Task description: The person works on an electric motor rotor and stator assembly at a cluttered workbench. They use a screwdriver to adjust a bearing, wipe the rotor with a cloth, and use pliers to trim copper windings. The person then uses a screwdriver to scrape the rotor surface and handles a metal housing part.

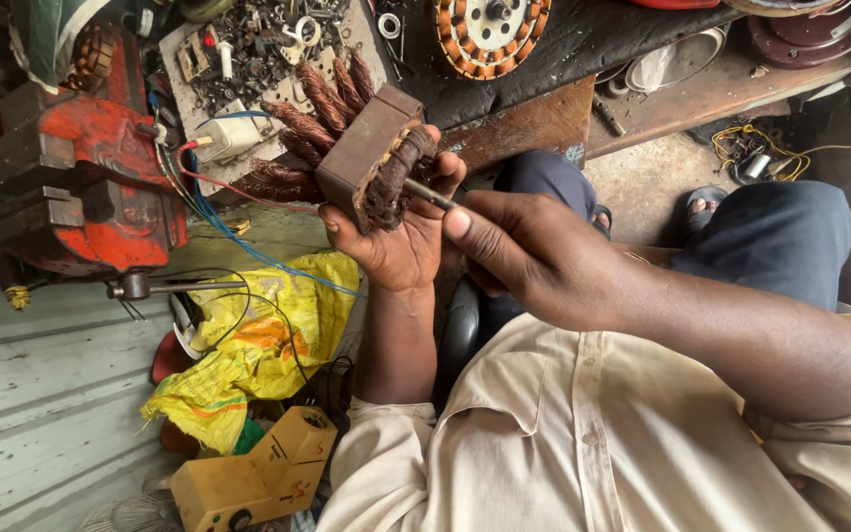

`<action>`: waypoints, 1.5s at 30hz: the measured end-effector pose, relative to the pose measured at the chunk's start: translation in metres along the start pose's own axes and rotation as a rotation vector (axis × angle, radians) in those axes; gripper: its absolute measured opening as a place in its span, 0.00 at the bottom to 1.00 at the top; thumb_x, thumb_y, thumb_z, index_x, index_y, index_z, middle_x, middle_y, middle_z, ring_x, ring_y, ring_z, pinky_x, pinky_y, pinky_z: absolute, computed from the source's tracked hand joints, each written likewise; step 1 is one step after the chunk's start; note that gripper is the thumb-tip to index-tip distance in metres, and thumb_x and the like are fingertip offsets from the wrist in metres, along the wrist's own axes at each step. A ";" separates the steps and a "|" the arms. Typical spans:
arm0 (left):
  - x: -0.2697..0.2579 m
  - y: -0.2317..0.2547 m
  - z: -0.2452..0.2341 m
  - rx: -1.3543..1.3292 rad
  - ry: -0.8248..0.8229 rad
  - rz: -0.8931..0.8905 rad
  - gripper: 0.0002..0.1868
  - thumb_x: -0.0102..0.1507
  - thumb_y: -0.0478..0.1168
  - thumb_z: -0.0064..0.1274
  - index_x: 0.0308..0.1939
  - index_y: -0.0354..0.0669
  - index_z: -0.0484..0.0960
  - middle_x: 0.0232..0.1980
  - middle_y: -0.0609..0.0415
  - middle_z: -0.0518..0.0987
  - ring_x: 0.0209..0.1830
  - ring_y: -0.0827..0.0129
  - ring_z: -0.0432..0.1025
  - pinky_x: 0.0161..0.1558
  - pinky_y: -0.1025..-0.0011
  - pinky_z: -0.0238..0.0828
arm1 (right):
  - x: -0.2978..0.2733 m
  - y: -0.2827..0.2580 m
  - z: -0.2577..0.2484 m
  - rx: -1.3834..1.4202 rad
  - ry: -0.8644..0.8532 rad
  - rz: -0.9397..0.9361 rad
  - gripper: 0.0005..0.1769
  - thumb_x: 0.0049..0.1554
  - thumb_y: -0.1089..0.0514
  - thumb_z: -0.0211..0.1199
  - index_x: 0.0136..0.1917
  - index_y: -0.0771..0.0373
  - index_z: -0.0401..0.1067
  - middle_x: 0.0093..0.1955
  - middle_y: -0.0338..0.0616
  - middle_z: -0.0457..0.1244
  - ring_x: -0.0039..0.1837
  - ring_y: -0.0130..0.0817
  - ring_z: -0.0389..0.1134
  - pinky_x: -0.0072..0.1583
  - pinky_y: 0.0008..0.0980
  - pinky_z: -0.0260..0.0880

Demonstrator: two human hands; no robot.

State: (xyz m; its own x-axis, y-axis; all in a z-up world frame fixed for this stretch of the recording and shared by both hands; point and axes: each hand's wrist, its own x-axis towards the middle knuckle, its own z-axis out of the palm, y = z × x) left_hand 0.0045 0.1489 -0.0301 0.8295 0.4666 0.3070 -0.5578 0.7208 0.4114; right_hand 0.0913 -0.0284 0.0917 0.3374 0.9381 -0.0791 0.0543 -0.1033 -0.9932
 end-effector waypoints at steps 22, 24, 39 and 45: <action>-0.006 0.004 0.000 0.018 -0.109 -0.033 0.57 0.59 0.73 0.57 0.77 0.35 0.61 0.71 0.34 0.69 0.69 0.46 0.70 0.70 0.48 0.68 | -0.016 0.010 0.010 0.267 0.036 -0.140 0.24 0.71 0.45 0.44 0.50 0.66 0.70 0.36 0.39 0.63 0.38 0.26 0.64 0.42 0.28 0.64; -0.009 0.005 0.001 0.007 -0.093 -0.034 0.56 0.59 0.73 0.57 0.77 0.36 0.61 0.72 0.34 0.68 0.68 0.45 0.71 0.69 0.49 0.69 | -0.017 0.012 0.013 0.377 0.032 -0.112 0.24 0.71 0.45 0.43 0.53 0.67 0.71 0.36 0.39 0.63 0.38 0.25 0.64 0.41 0.26 0.63; -0.002 -0.001 -0.011 0.042 0.021 -0.066 0.55 0.65 0.75 0.47 0.79 0.34 0.57 0.72 0.30 0.68 0.63 0.41 0.73 0.66 0.52 0.74 | -0.003 0.001 0.003 0.122 0.055 -0.062 0.27 0.70 0.40 0.43 0.47 0.64 0.69 0.34 0.37 0.63 0.35 0.24 0.63 0.37 0.26 0.64; 0.001 -0.006 -0.007 0.064 -0.006 -0.040 0.49 0.72 0.75 0.35 0.79 0.36 0.58 0.71 0.32 0.71 0.63 0.43 0.75 0.62 0.54 0.76 | 0.009 -0.006 -0.021 -0.352 0.162 -0.235 0.26 0.71 0.41 0.45 0.48 0.65 0.70 0.34 0.39 0.65 0.37 0.25 0.70 0.40 0.29 0.68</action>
State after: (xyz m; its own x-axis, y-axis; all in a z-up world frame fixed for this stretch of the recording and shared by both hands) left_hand 0.0089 0.1491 -0.0383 0.8508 0.4355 0.2941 -0.5254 0.7042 0.4775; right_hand 0.1137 -0.0260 0.0989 0.4191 0.8884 0.1872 0.4538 -0.0264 -0.8907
